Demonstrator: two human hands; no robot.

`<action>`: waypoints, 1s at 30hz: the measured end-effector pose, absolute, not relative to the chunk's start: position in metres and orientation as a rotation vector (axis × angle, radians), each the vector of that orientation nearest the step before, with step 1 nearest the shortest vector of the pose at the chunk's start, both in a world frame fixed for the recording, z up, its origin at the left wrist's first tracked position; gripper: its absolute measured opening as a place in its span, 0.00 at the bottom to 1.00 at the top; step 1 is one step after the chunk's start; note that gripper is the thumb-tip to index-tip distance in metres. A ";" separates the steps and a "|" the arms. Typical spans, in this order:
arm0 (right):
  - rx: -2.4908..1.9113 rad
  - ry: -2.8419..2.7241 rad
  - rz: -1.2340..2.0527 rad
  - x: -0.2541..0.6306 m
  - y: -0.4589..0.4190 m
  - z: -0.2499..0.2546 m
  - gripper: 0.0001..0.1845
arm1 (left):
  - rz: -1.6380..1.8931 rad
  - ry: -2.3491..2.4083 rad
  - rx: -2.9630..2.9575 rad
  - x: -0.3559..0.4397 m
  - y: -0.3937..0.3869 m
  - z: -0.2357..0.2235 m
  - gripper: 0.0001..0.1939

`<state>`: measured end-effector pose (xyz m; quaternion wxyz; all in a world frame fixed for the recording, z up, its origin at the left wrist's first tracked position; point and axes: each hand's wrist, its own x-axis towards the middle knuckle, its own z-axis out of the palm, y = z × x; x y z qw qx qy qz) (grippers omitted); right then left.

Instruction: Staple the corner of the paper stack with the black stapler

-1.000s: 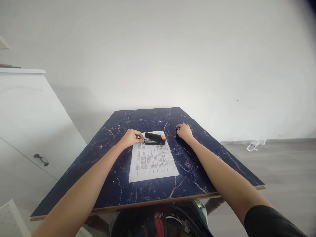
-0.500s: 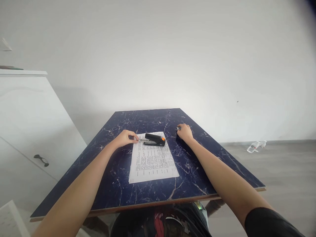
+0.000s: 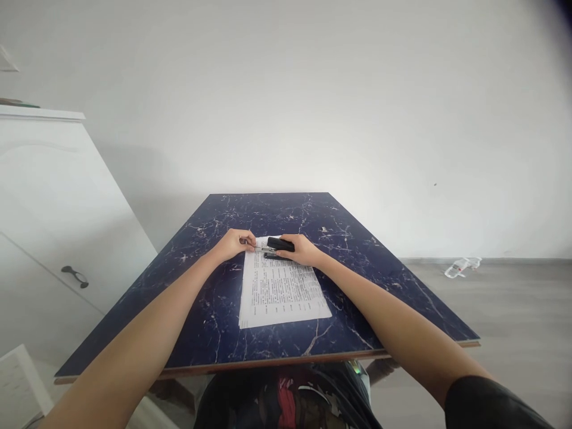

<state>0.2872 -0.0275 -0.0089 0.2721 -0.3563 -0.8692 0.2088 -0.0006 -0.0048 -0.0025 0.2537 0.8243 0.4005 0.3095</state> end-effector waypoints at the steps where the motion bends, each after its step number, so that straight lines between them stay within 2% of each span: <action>1: -0.969 -2.330 0.555 0.287 -0.027 -0.010 0.21 | 0.852 1.083 2.238 0.003 -0.005 -0.004 0.09; 9: -0.968 -2.312 0.472 0.284 -0.024 -0.015 0.18 | 0.908 1.002 2.212 0.037 -0.011 -0.011 0.05; 15: -0.998 -2.288 0.442 0.282 -0.022 -0.020 0.17 | 0.991 0.998 2.178 0.047 -0.019 -0.010 0.08; 19: -0.980 -2.274 0.468 0.282 -0.023 -0.019 0.20 | 0.977 1.015 2.214 0.045 -0.022 -0.006 0.07; 25: -0.906 -2.138 0.573 0.287 -0.023 -0.010 0.25 | 0.852 1.085 2.200 0.032 -0.015 -0.002 0.13; 28: -0.948 -1.987 0.655 0.292 -0.018 -0.010 0.32 | 0.910 1.327 2.215 0.022 -0.009 -0.003 0.08; 30: -0.983 -1.951 0.675 0.295 -0.016 -0.011 0.32 | 0.894 1.521 2.226 0.014 -0.006 -0.003 0.06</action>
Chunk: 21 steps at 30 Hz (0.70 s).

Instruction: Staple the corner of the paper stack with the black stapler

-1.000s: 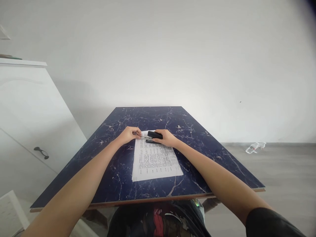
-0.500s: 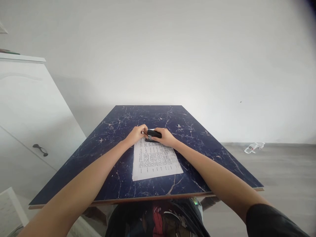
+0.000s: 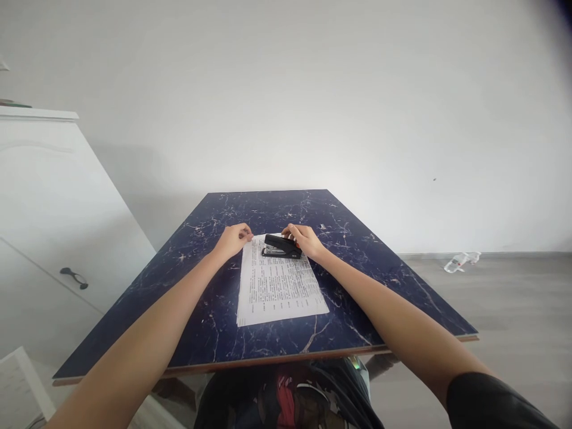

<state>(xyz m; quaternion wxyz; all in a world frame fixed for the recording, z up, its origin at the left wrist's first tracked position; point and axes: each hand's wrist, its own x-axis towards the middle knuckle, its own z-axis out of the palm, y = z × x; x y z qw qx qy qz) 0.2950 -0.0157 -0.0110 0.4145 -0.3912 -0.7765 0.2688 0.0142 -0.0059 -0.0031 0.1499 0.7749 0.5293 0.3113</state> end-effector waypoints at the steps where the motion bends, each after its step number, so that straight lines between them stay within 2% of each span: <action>1: -0.990 -1.955 0.668 0.296 -0.015 -0.011 0.31 | 0.855 1.613 2.235 0.011 -0.005 -0.003 0.06; 9: -0.950 -2.173 0.598 0.286 -0.028 -0.007 0.24 | 0.505 2.008 2.188 0.014 -0.008 -0.001 0.19; 15: -0.963 -2.226 0.589 0.284 -0.027 -0.008 0.27 | 0.516 1.899 2.128 0.026 -0.010 -0.005 0.07; 21: -0.826 -2.260 0.487 0.287 -0.032 -0.005 0.17 | 0.722 1.774 2.146 0.027 -0.007 -0.007 0.03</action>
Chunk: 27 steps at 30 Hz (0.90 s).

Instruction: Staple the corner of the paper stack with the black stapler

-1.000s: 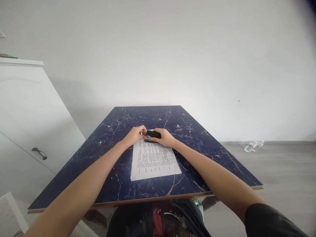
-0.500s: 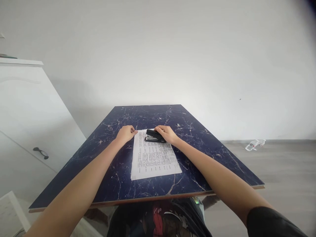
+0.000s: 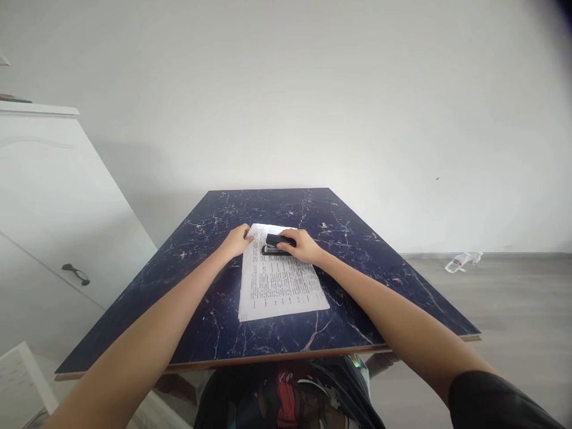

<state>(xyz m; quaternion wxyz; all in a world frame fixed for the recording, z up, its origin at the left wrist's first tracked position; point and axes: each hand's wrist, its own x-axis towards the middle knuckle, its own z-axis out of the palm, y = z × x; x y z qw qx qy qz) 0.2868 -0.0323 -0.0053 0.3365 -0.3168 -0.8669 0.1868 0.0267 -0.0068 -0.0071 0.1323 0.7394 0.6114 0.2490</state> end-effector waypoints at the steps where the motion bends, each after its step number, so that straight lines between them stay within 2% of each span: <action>1: -0.765 -2.251 0.475 0.288 -0.034 -0.004 0.17 | 0.734 1.762 2.130 0.026 -0.007 -0.007 0.03; 4: -0.633 -2.221 0.498 0.290 -0.037 -0.002 0.17 | 0.751 1.744 2.053 0.025 -0.007 -0.006 0.04; 12: -0.512 -2.204 0.548 0.290 -0.043 0.002 0.19 | 0.914 1.570 1.775 0.023 -0.008 -0.008 0.16; 16: -0.553 -2.186 0.542 0.291 -0.042 0.003 0.19 | 1.031 1.423 1.670 0.019 -0.001 -0.017 0.15; 27: -0.968 -2.249 0.414 0.352 -0.010 0.012 0.15 | 1.584 1.536 1.564 -0.036 0.031 -0.018 0.14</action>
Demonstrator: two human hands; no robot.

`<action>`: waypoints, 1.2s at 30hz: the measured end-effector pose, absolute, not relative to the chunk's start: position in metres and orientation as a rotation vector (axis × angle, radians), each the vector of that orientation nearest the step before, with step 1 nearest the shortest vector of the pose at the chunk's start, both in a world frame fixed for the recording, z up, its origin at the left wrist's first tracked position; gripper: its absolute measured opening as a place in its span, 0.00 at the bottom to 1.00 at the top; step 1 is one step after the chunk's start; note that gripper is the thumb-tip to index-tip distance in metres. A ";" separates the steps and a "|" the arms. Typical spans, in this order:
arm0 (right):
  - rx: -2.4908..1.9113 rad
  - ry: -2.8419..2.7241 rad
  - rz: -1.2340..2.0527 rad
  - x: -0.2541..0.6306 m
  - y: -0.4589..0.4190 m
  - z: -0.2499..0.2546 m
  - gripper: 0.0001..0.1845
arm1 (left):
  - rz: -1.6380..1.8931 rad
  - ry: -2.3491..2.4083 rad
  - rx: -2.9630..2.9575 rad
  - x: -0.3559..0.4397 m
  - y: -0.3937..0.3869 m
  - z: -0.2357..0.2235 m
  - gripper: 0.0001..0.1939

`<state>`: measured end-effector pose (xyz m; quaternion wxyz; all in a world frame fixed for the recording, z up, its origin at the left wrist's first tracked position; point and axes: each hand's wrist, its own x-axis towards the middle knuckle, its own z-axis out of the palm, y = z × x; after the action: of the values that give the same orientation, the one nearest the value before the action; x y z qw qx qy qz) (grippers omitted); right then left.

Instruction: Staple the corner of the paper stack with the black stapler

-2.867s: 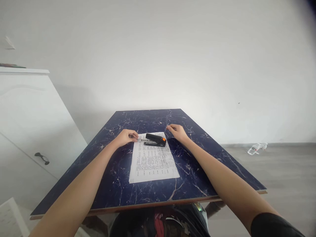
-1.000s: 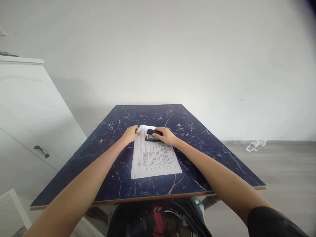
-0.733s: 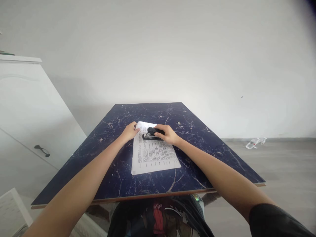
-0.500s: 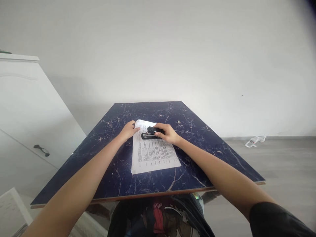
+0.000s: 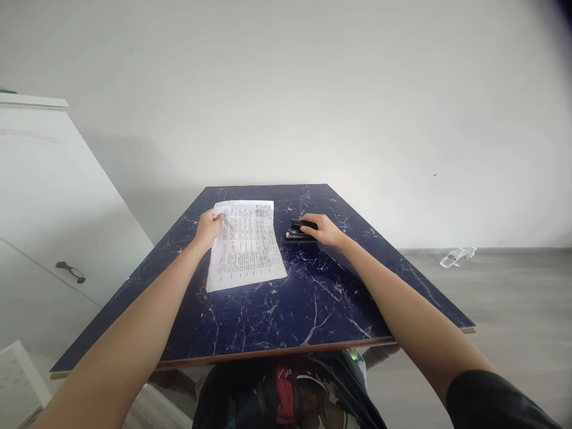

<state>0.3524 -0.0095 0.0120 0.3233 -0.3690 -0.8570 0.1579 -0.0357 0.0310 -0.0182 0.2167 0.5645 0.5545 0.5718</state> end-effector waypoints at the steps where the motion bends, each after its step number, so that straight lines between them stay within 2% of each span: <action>1: -0.980 -2.294 0.417 0.356 -0.009 0.012 0.15 | 1.612 1.524 1.539 -0.039 0.032 -0.019 0.14; 5: -0.949 -2.435 0.514 0.354 -0.012 0.013 0.16 | 1.641 1.515 1.360 -0.041 0.029 -0.016 0.14; 11: -0.912 -2.436 0.566 0.344 -0.018 0.012 0.17 | 1.037 1.225 0.891 -0.029 0.010 0.006 0.17; 15: -0.905 -2.443 0.587 0.346 -0.018 0.012 0.17 | 0.885 1.175 0.881 -0.024 -0.001 0.016 0.21; 20: -0.895 -2.456 0.606 0.349 -0.016 0.014 0.16 | 1.021 1.180 0.895 -0.025 -0.012 0.027 0.29; 27: -0.838 -2.471 0.784 0.348 -0.019 0.017 0.16 | 1.175 1.139 0.955 -0.021 -0.028 0.042 0.30; 36: -0.708 -2.502 0.926 0.342 -0.025 0.021 0.17 | 1.197 1.163 1.008 -0.016 -0.011 0.023 0.32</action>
<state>0.3421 -0.0254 0.0208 0.1895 -0.2518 -0.8900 0.3295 -0.0164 -0.0107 0.0228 0.5614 0.4279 0.4937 0.5080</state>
